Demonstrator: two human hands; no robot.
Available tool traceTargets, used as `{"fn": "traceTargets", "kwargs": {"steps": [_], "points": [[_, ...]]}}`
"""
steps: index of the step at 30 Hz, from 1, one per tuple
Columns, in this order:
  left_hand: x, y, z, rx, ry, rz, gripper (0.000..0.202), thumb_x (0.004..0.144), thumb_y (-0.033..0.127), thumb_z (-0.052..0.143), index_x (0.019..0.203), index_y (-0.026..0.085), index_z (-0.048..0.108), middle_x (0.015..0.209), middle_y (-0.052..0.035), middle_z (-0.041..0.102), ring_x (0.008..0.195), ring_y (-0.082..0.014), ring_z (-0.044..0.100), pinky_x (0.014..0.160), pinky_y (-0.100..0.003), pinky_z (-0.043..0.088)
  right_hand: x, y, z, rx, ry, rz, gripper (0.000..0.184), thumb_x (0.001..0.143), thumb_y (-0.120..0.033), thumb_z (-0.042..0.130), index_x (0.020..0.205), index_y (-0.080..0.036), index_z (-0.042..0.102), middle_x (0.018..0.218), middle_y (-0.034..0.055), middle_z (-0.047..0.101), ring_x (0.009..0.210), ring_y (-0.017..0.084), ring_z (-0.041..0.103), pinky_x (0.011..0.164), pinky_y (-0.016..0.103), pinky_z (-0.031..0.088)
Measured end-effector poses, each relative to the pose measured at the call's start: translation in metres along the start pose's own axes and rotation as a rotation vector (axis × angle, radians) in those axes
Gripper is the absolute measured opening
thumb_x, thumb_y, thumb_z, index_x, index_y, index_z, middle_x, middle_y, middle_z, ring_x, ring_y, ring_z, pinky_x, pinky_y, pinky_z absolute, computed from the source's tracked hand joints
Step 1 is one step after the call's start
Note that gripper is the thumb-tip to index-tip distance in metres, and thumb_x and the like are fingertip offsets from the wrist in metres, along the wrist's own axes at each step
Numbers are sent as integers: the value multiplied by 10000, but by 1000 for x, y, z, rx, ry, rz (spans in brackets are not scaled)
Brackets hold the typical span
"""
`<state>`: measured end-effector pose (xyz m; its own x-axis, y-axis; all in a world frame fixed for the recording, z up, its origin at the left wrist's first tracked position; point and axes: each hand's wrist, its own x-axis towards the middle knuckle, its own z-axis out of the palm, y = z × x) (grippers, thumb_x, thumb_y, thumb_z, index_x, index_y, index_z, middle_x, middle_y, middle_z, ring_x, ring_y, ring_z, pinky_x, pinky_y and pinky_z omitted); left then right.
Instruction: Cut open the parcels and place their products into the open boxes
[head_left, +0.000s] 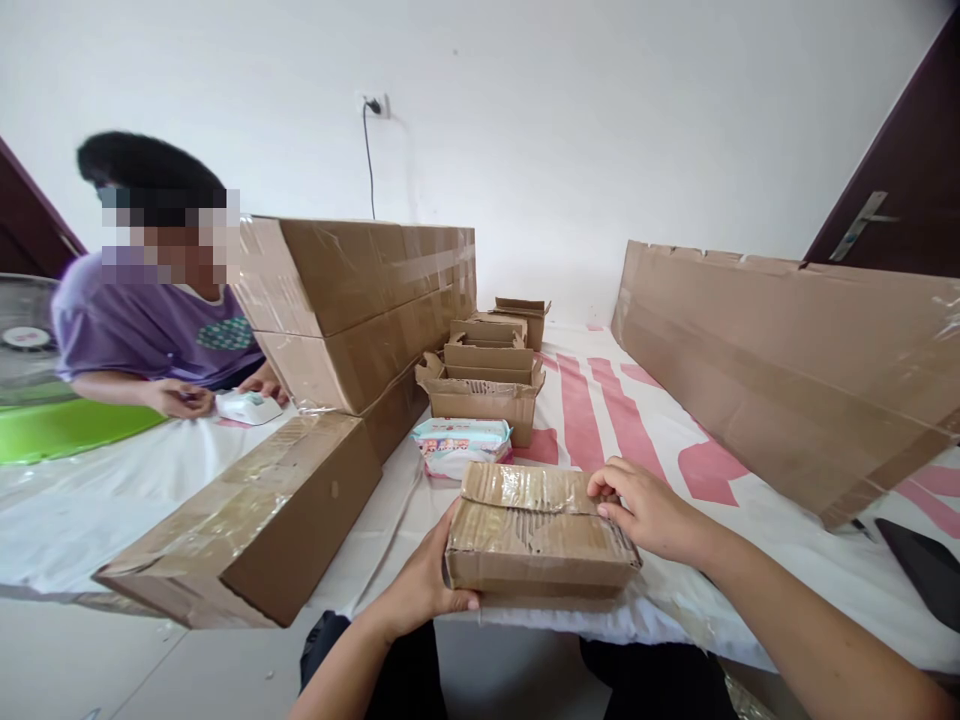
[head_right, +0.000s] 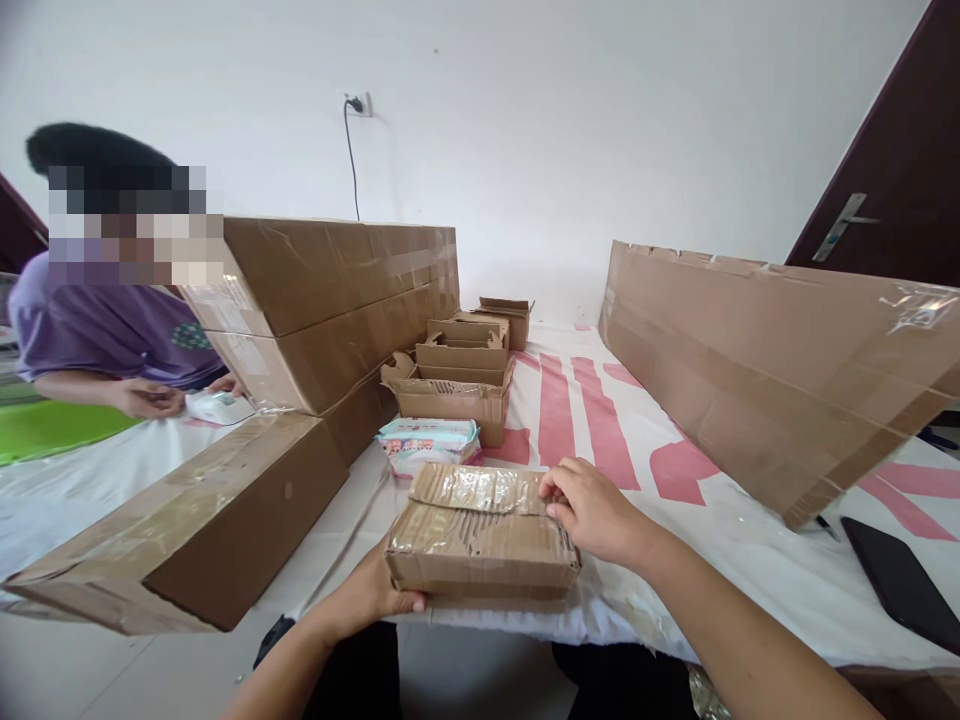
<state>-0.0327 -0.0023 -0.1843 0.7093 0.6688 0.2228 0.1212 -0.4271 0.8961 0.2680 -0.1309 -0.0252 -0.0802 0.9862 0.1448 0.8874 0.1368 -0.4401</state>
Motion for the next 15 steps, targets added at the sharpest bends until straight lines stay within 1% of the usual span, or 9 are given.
{"fn": "traceTargets", "kwargs": {"steps": [2,5,7,9,11,13,15], "points": [[0,1,0,-6,-1,2,1288,542,732,771,1545,219,145,1592,-157,267,1453,-404,243,1207,-533,183,1,0,0,-20,28,-15,166,865,-61,499,848,-208,574,902,23,614,856,170,608,763,329,510],[0,2,0,-8,-3,-6,1293,546,726,774,1547,216,133,1597,-157,256,1456,-403,234,1208,-534,176,3,5,4,-52,100,-48,158,899,-89,483,894,-209,586,940,32,628,841,165,615,746,315,508],[0,2,0,-16,-6,-18,1307,542,737,767,1548,209,120,1599,-164,245,1458,-403,227,1207,-535,176,5,9,10,-147,140,-103,171,926,-120,458,877,-204,598,925,45,633,822,178,614,742,330,501],[0,2,0,-30,-13,-23,1315,538,750,757,1549,213,109,1599,-166,244,1457,-400,233,1206,-529,186,6,12,15,-269,154,-156,227,941,-132,407,815,-196,586,867,59,623,786,199,599,716,351,487],[0,1,0,-35,-17,-18,1319,540,744,762,1552,223,95,1601,-160,243,1456,-396,238,1207,-523,189,7,13,18,-318,153,-170,239,930,-118,369,797,-194,552,841,67,602,751,205,576,682,358,470],[0,0,0,-32,-11,-12,1312,543,728,773,1552,227,100,1603,-154,240,1458,-396,234,1210,-522,180,5,13,17,-246,141,-157,213,921,-120,354,801,-203,509,840,61,578,733,197,551,667,352,460],[0,0,0,-38,-8,-8,1298,545,724,775,1550,228,120,1605,-150,237,1459,-398,231,1211,-523,178,-1,13,12,-77,109,-164,190,938,-155,348,807,-215,472,879,57,563,777,191,546,704,349,464]]}}
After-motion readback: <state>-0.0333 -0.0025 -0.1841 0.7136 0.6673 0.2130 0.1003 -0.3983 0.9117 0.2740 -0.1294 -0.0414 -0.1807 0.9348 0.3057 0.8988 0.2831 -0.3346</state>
